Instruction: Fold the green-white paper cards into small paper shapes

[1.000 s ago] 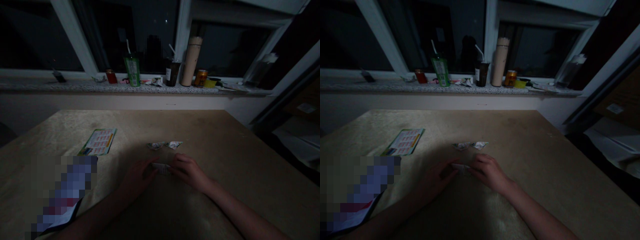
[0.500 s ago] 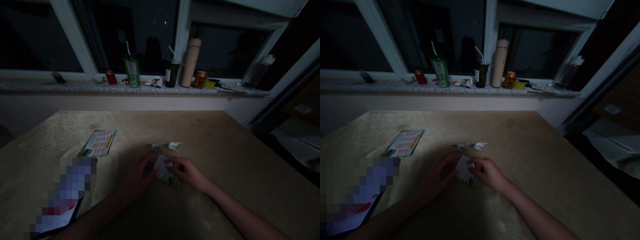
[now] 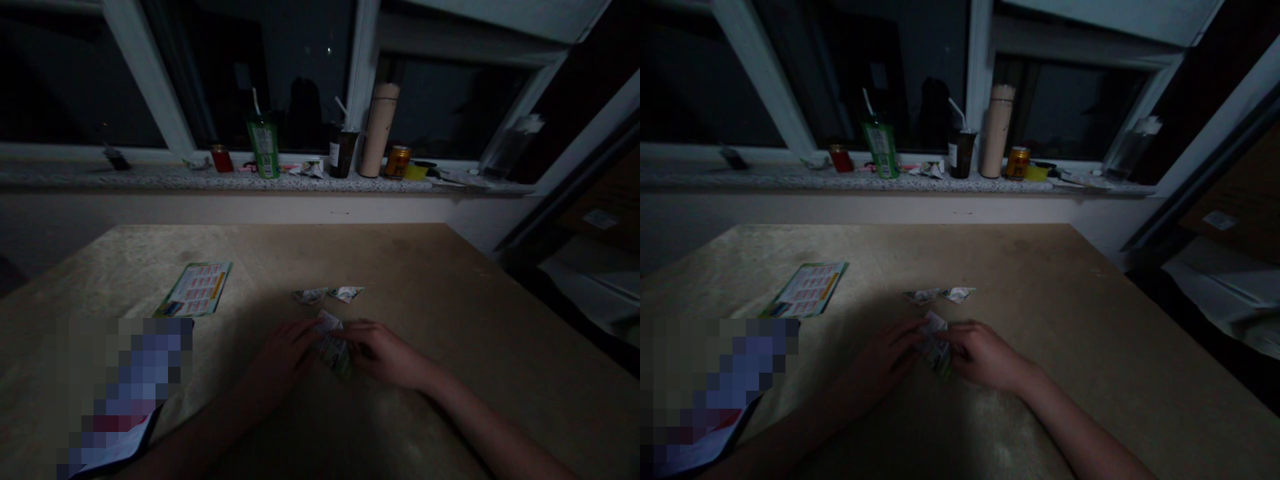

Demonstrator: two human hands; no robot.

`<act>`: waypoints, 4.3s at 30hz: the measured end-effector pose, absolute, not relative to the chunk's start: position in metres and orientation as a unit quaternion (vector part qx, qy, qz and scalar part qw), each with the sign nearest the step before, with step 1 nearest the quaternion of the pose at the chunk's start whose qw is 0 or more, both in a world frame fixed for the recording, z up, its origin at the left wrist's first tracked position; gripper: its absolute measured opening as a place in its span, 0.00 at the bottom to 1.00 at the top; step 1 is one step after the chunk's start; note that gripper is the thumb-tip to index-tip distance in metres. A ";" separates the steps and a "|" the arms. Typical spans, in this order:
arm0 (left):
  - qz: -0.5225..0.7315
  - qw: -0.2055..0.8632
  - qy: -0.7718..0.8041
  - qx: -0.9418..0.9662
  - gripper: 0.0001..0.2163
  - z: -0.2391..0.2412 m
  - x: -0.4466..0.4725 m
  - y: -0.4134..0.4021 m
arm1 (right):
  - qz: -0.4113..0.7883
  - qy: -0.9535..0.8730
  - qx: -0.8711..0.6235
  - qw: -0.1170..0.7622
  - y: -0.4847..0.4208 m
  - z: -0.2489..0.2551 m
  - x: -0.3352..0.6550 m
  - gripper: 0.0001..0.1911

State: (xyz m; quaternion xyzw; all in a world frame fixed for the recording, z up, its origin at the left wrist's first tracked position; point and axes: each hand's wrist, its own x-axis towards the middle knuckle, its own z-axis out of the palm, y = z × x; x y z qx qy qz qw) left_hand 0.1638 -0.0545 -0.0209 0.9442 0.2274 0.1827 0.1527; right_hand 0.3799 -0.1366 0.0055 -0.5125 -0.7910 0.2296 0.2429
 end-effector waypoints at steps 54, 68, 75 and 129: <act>0.001 0.150 0.152 0.977 0.37 -0.010 0.145 -0.073 | 0.103 -0.790 -0.586 0.145 -0.132 -0.010 0.376 0.12; 0.040 0.114 0.156 0.980 0.34 -0.017 0.145 -0.075 | 0.062 -0.731 -0.667 0.135 -0.126 -0.017 0.357 0.14; 0.035 0.104 0.169 0.980 0.34 -0.019 0.147 -0.077 | -0.005 -0.738 -0.671 0.071 -0.125 -0.018 0.349 0.09; 0.027 0.192 0.151 0.969 0.45 -0.009 0.149 -0.085 | 0.138 -0.726 -0.595 0.315 -0.136 -0.019 0.372 0.10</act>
